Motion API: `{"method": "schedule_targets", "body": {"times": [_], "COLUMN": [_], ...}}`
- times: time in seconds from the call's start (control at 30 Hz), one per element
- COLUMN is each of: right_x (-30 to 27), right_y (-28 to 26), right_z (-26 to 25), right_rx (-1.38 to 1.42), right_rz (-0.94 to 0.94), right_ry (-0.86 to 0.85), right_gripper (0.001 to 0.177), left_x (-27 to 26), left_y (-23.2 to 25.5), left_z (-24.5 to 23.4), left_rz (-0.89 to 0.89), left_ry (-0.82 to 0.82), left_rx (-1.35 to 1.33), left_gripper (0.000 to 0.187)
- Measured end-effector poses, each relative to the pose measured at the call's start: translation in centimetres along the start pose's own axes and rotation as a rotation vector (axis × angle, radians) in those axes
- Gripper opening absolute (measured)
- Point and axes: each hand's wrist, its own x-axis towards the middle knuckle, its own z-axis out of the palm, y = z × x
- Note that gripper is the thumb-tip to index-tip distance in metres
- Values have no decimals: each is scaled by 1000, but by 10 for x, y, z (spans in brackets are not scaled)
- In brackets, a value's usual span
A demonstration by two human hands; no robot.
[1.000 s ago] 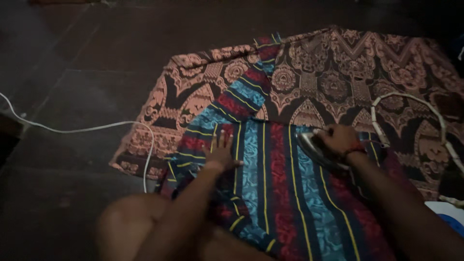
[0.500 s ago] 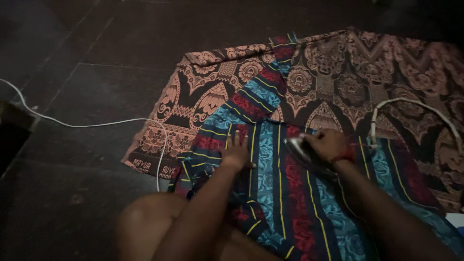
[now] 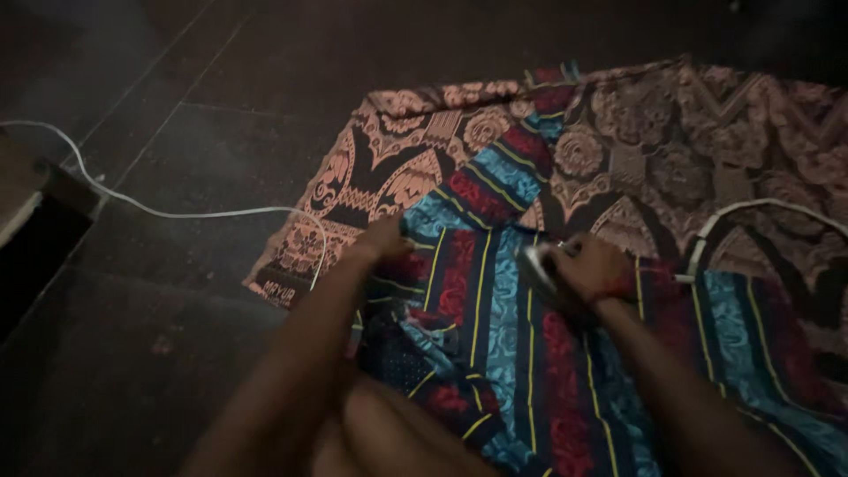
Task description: The person irons a striped shirt laid on a patterned cloth on the floor. They repeatedly smooth the fabric with their hands and use an electric iron to press the shirt, folding and unfolding sections as needed.
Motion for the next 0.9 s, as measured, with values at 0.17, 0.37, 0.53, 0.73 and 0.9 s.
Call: {"method": "schedule_targets", "body": {"times": [0.17, 0.37, 0.53, 0.73, 0.9], "right_x": [9, 18, 21, 31, 29], "right_y": [-16, -22, -62, -77, -102], "right_z": [6, 21, 38, 27, 36], "right_rx": [29, 125, -1, 37, 88], "right_rz": [-160, -335, 51, -293, -267], "right_ry": [-11, -71, 80, -190, -76], "right_gripper": [59, 60, 58, 62, 57], "left_x": [42, 57, 48, 58, 67], "left_y": [-23, -29, -24, -32, -46], "left_z": [39, 52, 49, 38, 47], "left_rz": [35, 155, -51, 224, 60], "left_ry": [211, 288, 151, 208, 221], "left_rx": [-79, -368, -782, -493, -450], "left_gripper": [86, 57, 48, 38, 35]}}
